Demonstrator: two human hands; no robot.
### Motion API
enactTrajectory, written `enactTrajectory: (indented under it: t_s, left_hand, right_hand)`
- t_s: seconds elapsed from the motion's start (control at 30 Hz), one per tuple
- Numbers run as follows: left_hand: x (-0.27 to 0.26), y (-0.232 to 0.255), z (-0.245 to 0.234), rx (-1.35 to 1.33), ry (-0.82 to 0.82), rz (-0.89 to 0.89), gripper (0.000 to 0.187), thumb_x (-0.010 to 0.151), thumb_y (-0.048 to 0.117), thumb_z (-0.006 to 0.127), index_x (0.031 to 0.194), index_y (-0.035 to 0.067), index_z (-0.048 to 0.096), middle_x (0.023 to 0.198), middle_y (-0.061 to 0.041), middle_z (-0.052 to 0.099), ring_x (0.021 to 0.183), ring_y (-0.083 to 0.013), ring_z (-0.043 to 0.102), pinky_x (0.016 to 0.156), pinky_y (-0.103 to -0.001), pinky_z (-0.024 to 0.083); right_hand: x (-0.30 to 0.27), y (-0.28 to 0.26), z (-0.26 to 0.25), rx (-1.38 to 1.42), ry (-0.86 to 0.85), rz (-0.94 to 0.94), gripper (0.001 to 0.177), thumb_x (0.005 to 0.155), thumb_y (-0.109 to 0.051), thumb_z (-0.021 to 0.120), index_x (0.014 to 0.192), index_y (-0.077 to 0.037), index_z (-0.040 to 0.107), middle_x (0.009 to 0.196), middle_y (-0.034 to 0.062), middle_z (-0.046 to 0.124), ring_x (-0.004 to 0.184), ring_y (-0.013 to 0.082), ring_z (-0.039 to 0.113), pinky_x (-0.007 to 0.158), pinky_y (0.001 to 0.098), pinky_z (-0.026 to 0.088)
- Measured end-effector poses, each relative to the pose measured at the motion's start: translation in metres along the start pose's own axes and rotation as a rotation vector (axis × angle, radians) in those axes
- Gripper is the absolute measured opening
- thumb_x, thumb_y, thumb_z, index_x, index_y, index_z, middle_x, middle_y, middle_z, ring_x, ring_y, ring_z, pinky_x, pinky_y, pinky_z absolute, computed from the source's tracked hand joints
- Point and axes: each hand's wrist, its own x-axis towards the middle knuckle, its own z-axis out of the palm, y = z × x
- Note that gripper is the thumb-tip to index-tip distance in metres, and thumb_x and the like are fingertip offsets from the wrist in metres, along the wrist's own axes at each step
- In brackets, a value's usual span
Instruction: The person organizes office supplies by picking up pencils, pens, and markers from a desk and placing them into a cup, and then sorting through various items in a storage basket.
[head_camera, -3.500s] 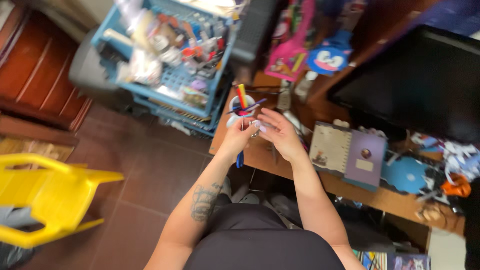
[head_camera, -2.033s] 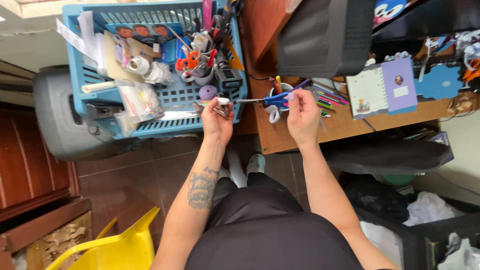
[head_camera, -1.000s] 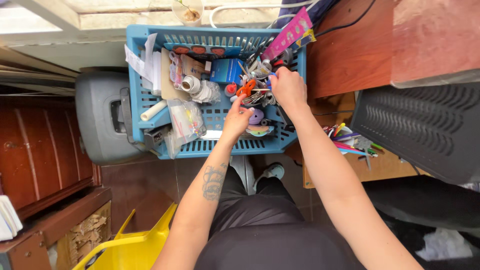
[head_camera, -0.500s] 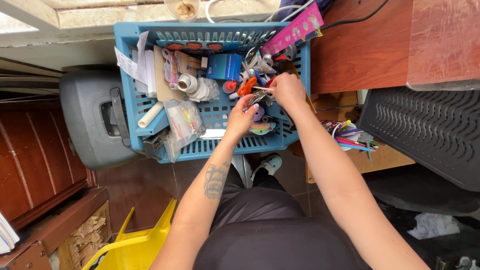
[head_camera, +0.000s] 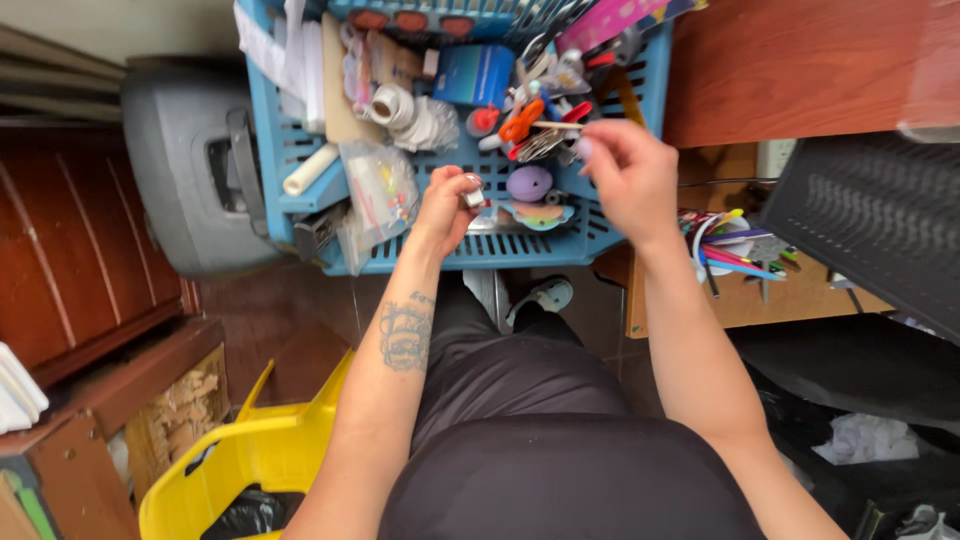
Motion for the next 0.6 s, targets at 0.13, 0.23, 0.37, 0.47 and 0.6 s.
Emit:
enactTrajectory:
  t_s: [0.13, 0.23, 0.37, 0.47, 0.6]
  left_hand:
    - [0.002, -0.017, -0.031, -0.028, 0.081, -0.089, 0.030, 0.090, 0.006, 0.066, 0.118, 0.005, 0.055, 0.105, -0.011, 0.063, 0.089, -0.0218, 0.066, 0.078, -0.039, 0.056]
    - [0.005, -0.031, -0.046, -0.096, 0.139, -0.159, 0.024, 0.095, 0.011, 0.066, 0.118, 0.003, 0.063, 0.102, -0.008, 0.066, 0.089, -0.0193, 0.066, 0.080, -0.035, 0.056]
    - [0.010, -0.043, -0.049, 0.126, 0.243, -0.252, 0.028, 0.099, 0.028, 0.061, 0.120, 0.009, 0.065, 0.098, 0.000, 0.070, 0.087, -0.0117, 0.064, 0.074, -0.027, 0.049]
    - [0.026, -0.059, -0.052, 0.353, 0.313, -0.208, 0.036, 0.099, 0.033, 0.064, 0.127, 0.010, 0.065, 0.099, 0.000, 0.070, 0.083, -0.0112, 0.059, 0.070, -0.029, 0.042]
    - [0.062, -0.099, -0.076, 0.454, 0.301, 0.011, 0.045, 0.092, 0.026, 0.075, 0.128, 0.003, 0.061, 0.108, -0.007, 0.074, 0.097, -0.0135, 0.067, 0.085, -0.028, 0.052]
  right_hand:
    - [-0.044, 0.028, 0.039, -0.137, -0.307, 0.020, 0.021, 0.094, -0.012, 0.073, 0.112, -0.001, 0.074, 0.099, 0.0090, 0.077, 0.086, 0.0148, 0.072, 0.077, 0.0285, 0.057]
    - [-0.054, 0.069, 0.073, -0.300, -0.479, 0.013, 0.032, 0.091, -0.017, 0.074, 0.120, -0.002, 0.070, 0.106, 0.0137, 0.074, 0.094, 0.0247, 0.071, 0.083, 0.0355, 0.056]
    - [-0.065, 0.101, 0.087, -0.558, -0.476, -0.093, 0.034, 0.089, -0.016, 0.073, 0.120, -0.004, 0.068, 0.126, 0.0145, 0.067, 0.117, 0.0361, 0.062, 0.095, 0.0445, 0.051]
    - [-0.065, 0.107, 0.089, -0.651, -0.395, -0.100, 0.035, 0.088, -0.016, 0.073, 0.121, -0.006, 0.069, 0.131, 0.0115, 0.062, 0.121, 0.0346, 0.058, 0.096, 0.0460, 0.050]
    - [-0.067, 0.108, 0.089, -0.770, -0.347, -0.137, 0.042, 0.085, -0.013, 0.074, 0.125, -0.004, 0.065, 0.133, 0.0120, 0.060, 0.122, 0.0357, 0.058, 0.098, 0.0462, 0.050]
